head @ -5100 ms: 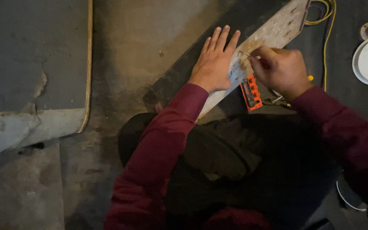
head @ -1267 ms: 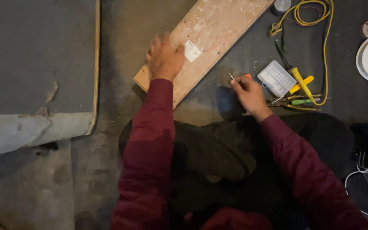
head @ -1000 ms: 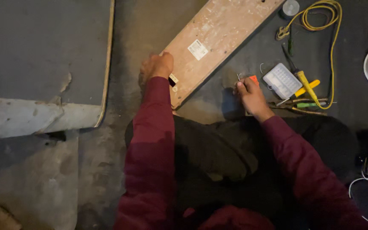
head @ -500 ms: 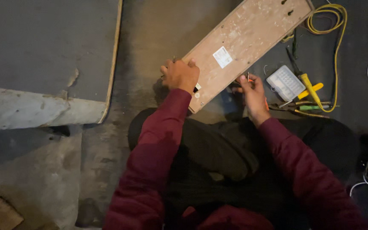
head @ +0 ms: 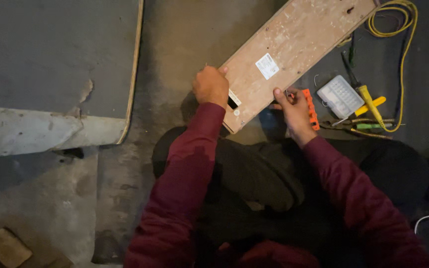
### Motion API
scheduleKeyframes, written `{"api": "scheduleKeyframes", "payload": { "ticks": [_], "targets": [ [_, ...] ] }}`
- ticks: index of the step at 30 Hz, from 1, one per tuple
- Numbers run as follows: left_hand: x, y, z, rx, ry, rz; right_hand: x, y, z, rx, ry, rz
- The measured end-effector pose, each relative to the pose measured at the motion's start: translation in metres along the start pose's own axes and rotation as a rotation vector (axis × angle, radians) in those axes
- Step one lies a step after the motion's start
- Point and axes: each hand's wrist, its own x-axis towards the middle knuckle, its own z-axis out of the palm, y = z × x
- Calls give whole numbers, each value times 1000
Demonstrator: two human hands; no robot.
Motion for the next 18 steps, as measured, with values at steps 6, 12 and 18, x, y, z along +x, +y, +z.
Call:
{"api": "scheduleKeyframes", "payload": {
  "ticks": [6, 12, 18],
  "targets": [
    [19, -6, -3, 78, -38, 14, 1, -1, 9, -28, 48, -12],
    [52, -35, -10, -156, -336, 124, 5, 24, -9, -130, 82, -65],
    [72, -66, -12, -194, -617, 41, 15, 23, -24, -39, 77, 54]
  ]
}}
